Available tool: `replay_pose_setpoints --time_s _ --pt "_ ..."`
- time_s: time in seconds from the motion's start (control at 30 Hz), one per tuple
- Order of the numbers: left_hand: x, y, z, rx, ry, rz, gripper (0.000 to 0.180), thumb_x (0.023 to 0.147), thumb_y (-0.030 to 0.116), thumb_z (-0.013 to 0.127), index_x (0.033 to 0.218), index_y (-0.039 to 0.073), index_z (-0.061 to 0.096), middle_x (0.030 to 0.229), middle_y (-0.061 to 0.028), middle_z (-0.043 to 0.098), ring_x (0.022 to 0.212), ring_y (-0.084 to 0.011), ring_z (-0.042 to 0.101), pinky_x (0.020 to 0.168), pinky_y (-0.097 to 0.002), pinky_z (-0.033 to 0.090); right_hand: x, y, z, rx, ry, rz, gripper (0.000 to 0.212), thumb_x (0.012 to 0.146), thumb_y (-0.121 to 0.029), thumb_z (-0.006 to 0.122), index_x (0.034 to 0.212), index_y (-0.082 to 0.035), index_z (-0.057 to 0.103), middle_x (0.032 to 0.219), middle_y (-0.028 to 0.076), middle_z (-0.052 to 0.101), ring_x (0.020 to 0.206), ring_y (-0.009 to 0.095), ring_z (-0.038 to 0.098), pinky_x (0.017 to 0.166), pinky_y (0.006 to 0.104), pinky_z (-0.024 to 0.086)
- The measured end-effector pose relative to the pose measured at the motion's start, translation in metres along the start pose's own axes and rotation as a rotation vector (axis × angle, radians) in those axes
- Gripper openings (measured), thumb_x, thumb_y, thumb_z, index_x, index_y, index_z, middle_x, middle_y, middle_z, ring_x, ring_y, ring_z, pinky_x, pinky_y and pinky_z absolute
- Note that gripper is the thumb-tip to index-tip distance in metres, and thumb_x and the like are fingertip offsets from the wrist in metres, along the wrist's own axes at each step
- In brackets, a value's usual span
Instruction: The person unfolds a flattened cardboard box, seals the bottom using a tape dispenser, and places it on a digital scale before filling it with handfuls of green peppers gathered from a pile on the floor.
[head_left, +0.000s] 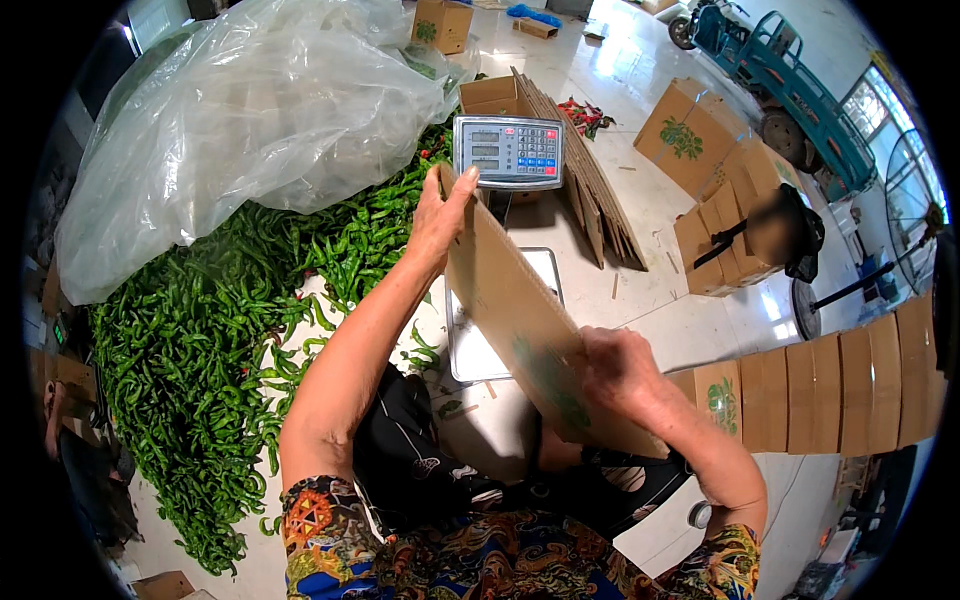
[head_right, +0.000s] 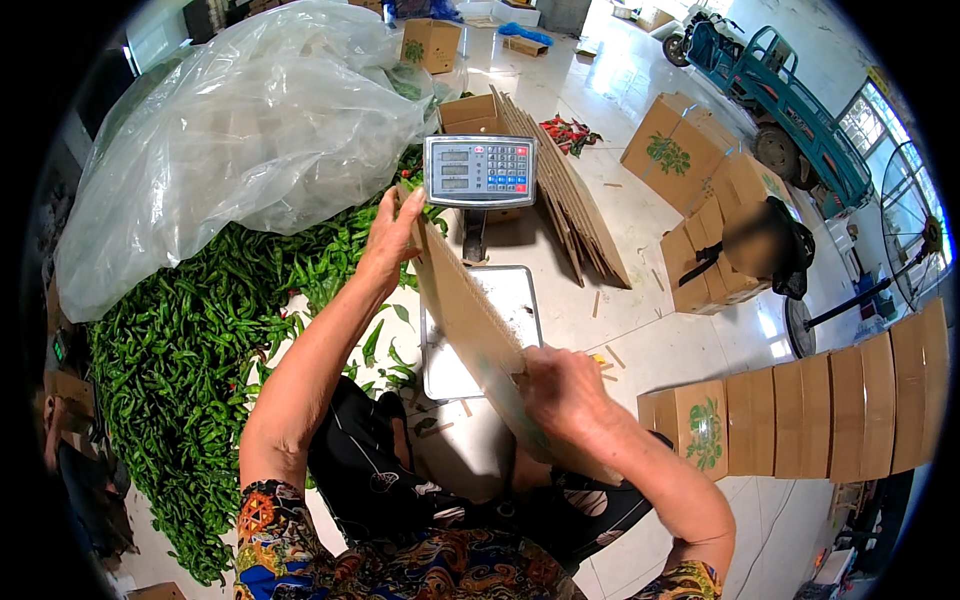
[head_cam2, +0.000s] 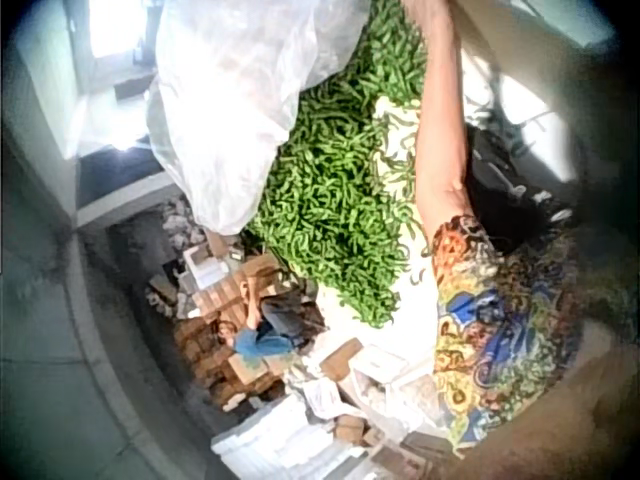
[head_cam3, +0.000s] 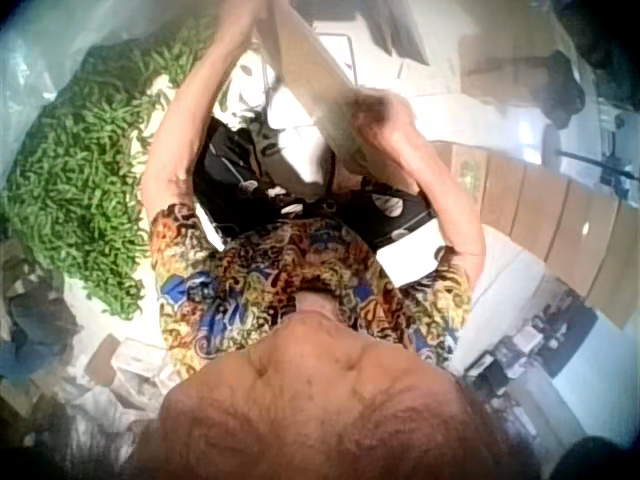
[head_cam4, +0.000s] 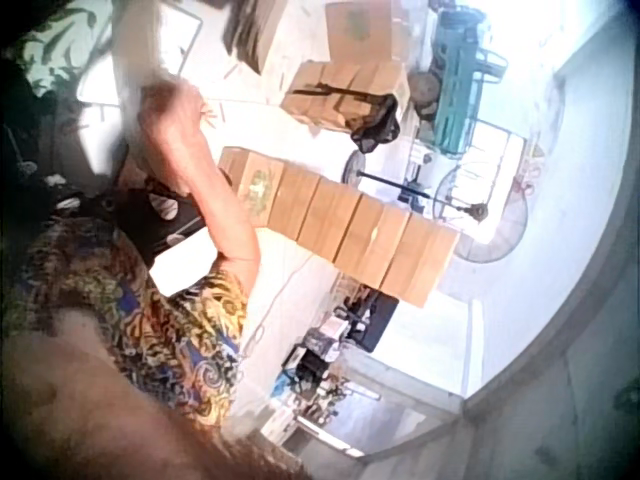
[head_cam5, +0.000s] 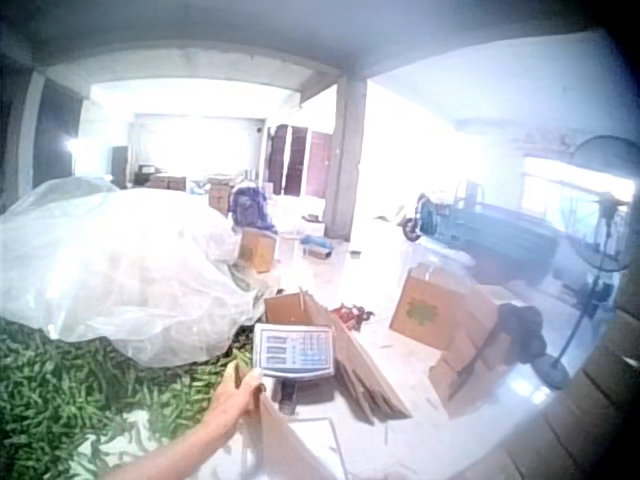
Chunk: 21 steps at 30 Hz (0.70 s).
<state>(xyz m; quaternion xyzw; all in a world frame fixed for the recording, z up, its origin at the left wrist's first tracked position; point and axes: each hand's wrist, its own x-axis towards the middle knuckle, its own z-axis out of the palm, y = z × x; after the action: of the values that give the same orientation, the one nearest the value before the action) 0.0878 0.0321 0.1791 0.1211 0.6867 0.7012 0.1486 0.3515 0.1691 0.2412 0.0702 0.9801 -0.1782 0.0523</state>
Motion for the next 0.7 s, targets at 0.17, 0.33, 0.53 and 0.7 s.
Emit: replay_pose_setpoints --time_s 0.17,0.33,0.53,0.7 --pt "0.004 -0.014 0.004 0.149 -0.072 0.089 0.113 0.073 0.057 0.072 0.151 0.003 0.011 0.148 -0.0241 0.028 0.127 -0.0320 0.043 0.091 -0.0432 0.047 0.003 -0.009 0.018 0.170 0.026 0.021 0.039 0.092 -0.031 0.055 0.118 -0.001 0.056 0.107 0.022 0.063 0.098 0.039 0.061 0.085 0.0408 0.050" --pt "0.000 -0.009 0.000 0.043 -0.079 0.078 0.108 0.073 0.047 0.073 0.150 0.000 0.013 0.136 -0.0203 0.045 0.113 -0.0259 0.052 0.093 -0.0345 0.044 0.008 0.009 0.016 0.790 -0.029 0.094 0.043 0.096 -0.038 0.053 0.121 -0.003 0.056 0.105 0.014 0.062 0.098 0.024 0.059 0.087 0.0336 0.045" --pt "-0.010 -0.001 -0.020 -0.044 -0.152 0.023 0.090 0.077 0.027 0.066 0.148 -0.001 0.018 0.128 -0.0142 0.049 0.090 -0.0182 0.052 0.076 -0.0284 0.045 0.011 0.021 0.006 0.875 -0.030 0.192 0.036 0.097 -0.033 0.051 0.110 -0.002 0.063 0.090 0.011 0.063 0.084 0.015 0.056 0.079 0.0280 0.046" --pt "-0.005 -0.017 -0.034 0.099 -0.084 0.252 0.057 0.076 0.005 0.052 0.131 -0.004 0.045 0.117 -0.0173 0.059 0.102 -0.0216 0.056 0.086 -0.0317 0.046 0.018 0.045 -0.004 0.259 0.344 0.052 0.034 0.094 -0.029 0.051 0.083 0.002 0.060 0.068 0.024 0.056 0.065 0.035 0.057 0.062 0.0419 0.046"
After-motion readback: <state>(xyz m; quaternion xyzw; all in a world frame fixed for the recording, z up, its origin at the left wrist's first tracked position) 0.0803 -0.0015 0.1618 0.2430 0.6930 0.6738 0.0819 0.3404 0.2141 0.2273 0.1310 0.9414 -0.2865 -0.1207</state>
